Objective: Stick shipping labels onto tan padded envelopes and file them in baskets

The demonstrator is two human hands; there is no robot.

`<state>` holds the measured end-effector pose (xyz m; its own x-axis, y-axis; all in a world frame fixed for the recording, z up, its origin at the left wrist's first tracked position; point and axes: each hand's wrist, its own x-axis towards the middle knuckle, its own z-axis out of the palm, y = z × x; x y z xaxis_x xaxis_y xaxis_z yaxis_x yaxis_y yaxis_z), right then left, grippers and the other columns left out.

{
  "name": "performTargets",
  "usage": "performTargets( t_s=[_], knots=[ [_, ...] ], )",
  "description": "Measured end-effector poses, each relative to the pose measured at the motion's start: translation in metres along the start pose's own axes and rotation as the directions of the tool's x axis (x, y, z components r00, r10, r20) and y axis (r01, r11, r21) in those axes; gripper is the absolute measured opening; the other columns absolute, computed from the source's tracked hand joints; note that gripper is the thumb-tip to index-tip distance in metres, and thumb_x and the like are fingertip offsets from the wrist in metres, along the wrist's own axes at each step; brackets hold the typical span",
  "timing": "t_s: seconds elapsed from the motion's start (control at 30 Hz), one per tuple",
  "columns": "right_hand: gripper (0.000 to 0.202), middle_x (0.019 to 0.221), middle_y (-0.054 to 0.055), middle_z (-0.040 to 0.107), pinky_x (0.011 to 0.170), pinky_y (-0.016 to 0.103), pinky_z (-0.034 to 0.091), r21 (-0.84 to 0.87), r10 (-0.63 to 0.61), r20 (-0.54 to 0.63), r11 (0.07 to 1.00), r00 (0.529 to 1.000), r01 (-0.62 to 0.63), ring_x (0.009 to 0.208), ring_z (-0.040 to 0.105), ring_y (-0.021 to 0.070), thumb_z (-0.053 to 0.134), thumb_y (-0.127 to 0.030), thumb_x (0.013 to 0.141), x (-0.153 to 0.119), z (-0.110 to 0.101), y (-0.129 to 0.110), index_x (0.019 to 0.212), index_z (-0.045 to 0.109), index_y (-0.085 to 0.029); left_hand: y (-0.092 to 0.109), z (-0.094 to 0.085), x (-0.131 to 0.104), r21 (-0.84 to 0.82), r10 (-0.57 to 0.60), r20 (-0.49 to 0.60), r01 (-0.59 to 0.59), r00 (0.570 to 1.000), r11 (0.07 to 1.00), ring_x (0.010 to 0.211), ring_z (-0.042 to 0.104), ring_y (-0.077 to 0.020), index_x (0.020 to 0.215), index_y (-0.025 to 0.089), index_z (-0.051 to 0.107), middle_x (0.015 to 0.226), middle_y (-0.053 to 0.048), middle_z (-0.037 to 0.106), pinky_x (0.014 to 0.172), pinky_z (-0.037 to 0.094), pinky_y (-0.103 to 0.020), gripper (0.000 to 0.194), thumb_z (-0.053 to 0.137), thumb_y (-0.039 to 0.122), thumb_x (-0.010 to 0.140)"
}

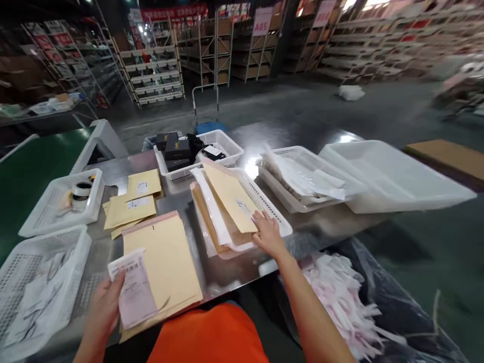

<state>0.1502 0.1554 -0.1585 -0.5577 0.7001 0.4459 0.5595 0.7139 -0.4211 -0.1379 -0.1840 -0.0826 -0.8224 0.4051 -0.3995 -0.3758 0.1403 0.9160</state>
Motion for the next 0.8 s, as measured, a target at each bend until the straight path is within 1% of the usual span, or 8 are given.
performTargets(
  t_s=[0.07, 0.17, 0.27, 0.37, 0.5, 0.57, 0.67, 0.8],
  knots=[
    [0.049, 0.138, 0.018, 0.049, 0.105, 0.062, 0.029, 0.076, -0.082, -0.038, 0.994, 0.996, 0.084, 0.134, 0.036, 0.0365, 0.052, -0.033, 0.079, -0.009, -0.014, -0.034, 0.126, 0.051, -0.018, 0.005, 0.008, -0.002, -0.077, -0.025, 0.044, 0.029, 0.999, 0.997, 0.071, 0.071, -0.0259, 0.092, 0.013, 0.067, 0.07, -0.006, 0.074, 0.06, 0.057, -0.031, 0.056, 0.082, 0.05, 0.053],
    [0.037, 0.124, 0.014, 0.059, 0.1, 0.047, 0.04, 0.418, -0.102, -0.161, 0.894, 0.982, 0.161, 0.119, 0.053, 0.0278, 0.049, -0.033, 0.088, -0.028, -0.02, -0.115, 0.124, 0.051, -0.022, 0.011, 0.019, -0.005, -0.172, -0.001, 0.047, 0.009, 0.999, 0.985, 0.073, 0.071, -0.025, 0.092, 0.013, 0.067, 0.07, -0.005, 0.074, 0.063, 0.058, -0.032, 0.053, 0.082, 0.048, 0.055],
    [0.046, 0.103, 0.011, 0.067, 0.08, 0.033, 0.05, 0.758, -0.39, 0.158, 0.637, 0.907, 0.141, 0.095, 0.063, 0.0234, 0.055, -0.053, 0.083, -0.048, 0.003, -0.201, 0.113, 0.059, -0.019, 0.016, 0.029, -0.004, -0.244, 0.01, 0.027, -0.003, 1.0, 0.97, 0.073, 0.071, -0.025, 0.086, 0.014, 0.067, 0.067, -0.005, 0.073, 0.065, 0.057, -0.032, 0.048, 0.084, 0.045, 0.054],
    [0.032, 0.072, 0.004, 0.067, 0.065, 0.027, 0.047, 0.82, -0.484, 0.346, 0.572, 0.804, -0.009, 0.067, 0.062, 0.0169, 0.056, -0.048, 0.084, -0.059, 0.034, -0.256, 0.08, 0.066, -0.018, 0.016, 0.026, -0.003, -0.311, 0.01, 0.008, -0.007, 1.0, 0.95, 0.071, 0.071, -0.0226, 0.091, 0.014, 0.064, 0.069, -0.004, 0.072, 0.065, 0.057, -0.03, 0.05, 0.082, 0.046, 0.057],
    [0.03, 0.076, 0.003, 0.067, 0.065, 0.025, 0.045, 0.81, -0.263, 0.52, 0.456, 0.813, -0.37, 0.07, 0.059, 0.0151, 0.051, -0.044, 0.088, -0.056, 0.054, -0.277, 0.082, 0.064, -0.017, 0.006, 0.006, -0.017, -0.28, -0.004, 0.17, 0.052, 0.985, 0.959, 0.071, 0.07, -0.0182, 0.141, 0.024, 0.032, 0.083, -0.002, 0.074, 0.063, 0.054, -0.027, 0.09, 0.077, 0.046, 0.067],
    [0.033, 0.079, 0.003, 0.065, 0.066, 0.026, 0.045, 0.8, -0.189, 0.565, 0.362, 0.803, -0.478, 0.073, 0.058, 0.0158, 0.053, -0.05, 0.086, -0.054, 0.057, -0.279, 0.084, 0.062, -0.018, -0.003, -0.002, -0.027, -0.201, 0.016, 0.261, 0.037, 0.965, 0.979, 0.082, 0.07, -0.0185, 0.144, 0.028, 0.027, 0.094, -0.003, 0.074, 0.071, 0.054, -0.027, 0.098, 0.082, 0.034, 0.063],
    [0.04, 0.065, -0.001, 0.057, 0.059, 0.025, 0.042, 0.758, -0.069, 0.616, 0.324, 0.785, -0.567, 0.063, 0.051, 0.0139, 0.063, -0.057, 0.076, -0.053, 0.064, -0.282, 0.07, 0.055, -0.019, -0.018, -0.008, -0.035, -0.081, 0.055, 0.205, -0.039, 0.977, 0.996, 0.09, 0.068, -0.0205, 0.111, 0.017, 0.062, 0.096, -0.008, 0.074, 0.079, 0.054, -0.028, 0.06, 0.084, 0.029, 0.056],
    [0.049, 0.054, -0.005, 0.046, 0.05, 0.023, 0.036, 0.689, 0.003, 0.681, 0.337, 0.732, -0.642, 0.054, 0.041, 0.0108, 0.073, -0.06, 0.062, -0.057, 0.075, -0.288, 0.06, 0.045, -0.02, -0.031, -0.014, -0.035, 0.105, 0.161, 0.059, -0.167, 0.985, 0.98, 0.081, 0.069, -0.0213, 0.094, 0.015, 0.07, 0.091, -0.009, 0.075, 0.074, 0.055, -0.029, 0.037, 0.077, 0.036, 0.064]
  ],
)
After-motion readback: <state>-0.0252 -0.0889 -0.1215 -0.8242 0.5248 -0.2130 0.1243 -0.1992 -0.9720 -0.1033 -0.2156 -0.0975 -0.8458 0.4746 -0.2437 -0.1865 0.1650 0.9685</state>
